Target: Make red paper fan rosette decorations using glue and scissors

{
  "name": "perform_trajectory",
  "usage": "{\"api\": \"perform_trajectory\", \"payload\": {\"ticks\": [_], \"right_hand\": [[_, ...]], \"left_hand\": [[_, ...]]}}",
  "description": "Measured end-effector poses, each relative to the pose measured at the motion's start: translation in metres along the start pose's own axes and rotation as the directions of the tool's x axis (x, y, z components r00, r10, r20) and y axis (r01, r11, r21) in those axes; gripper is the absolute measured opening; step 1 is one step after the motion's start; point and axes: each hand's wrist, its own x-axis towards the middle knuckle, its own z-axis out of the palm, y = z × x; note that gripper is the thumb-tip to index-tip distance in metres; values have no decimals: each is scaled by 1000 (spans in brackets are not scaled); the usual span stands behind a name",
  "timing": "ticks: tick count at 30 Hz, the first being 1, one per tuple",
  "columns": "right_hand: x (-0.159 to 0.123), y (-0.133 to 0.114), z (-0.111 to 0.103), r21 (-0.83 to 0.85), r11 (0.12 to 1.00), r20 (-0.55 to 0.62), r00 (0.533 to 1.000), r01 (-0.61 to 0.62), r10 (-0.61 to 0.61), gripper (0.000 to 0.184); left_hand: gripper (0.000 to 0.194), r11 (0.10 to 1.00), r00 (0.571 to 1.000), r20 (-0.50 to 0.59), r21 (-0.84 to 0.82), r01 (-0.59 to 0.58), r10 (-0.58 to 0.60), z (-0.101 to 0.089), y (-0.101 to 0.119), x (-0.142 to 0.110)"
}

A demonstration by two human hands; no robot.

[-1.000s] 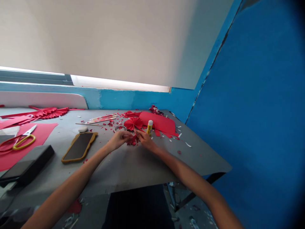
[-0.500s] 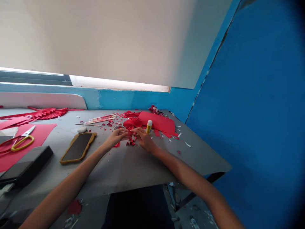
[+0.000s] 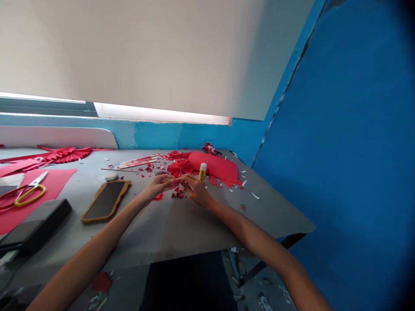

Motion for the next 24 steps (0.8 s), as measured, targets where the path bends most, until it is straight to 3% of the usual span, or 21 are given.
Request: {"api": "perform_trajectory", "payload": {"ticks": [4, 7, 12, 18, 24], "right_hand": [[1, -1, 3, 86, 984, -46, 986, -159, 163, 24], [1, 0, 3, 62, 973, -53, 972, -224, 227, 30], [0, 5, 6, 41, 977, -8, 978, -207, 208, 27], [-1, 5, 9, 82, 979, 55, 981, -188, 184, 20], [-2, -1, 13, 106, 962, -20, 966, -253, 257, 18]], "left_hand": [[39, 1000, 1000, 17, 5, -20, 20, -3, -1, 0], [39, 999, 998, 59, 33, -16, 14, -2, -2, -1], [40, 996, 991, 129, 77, -48, 38, 5, 0, -3], [43, 990, 996, 79, 133, -48, 38, 9, 1, -5], [48, 984, 994, 45, 149, -102, 96, 14, -2, -4]]}}
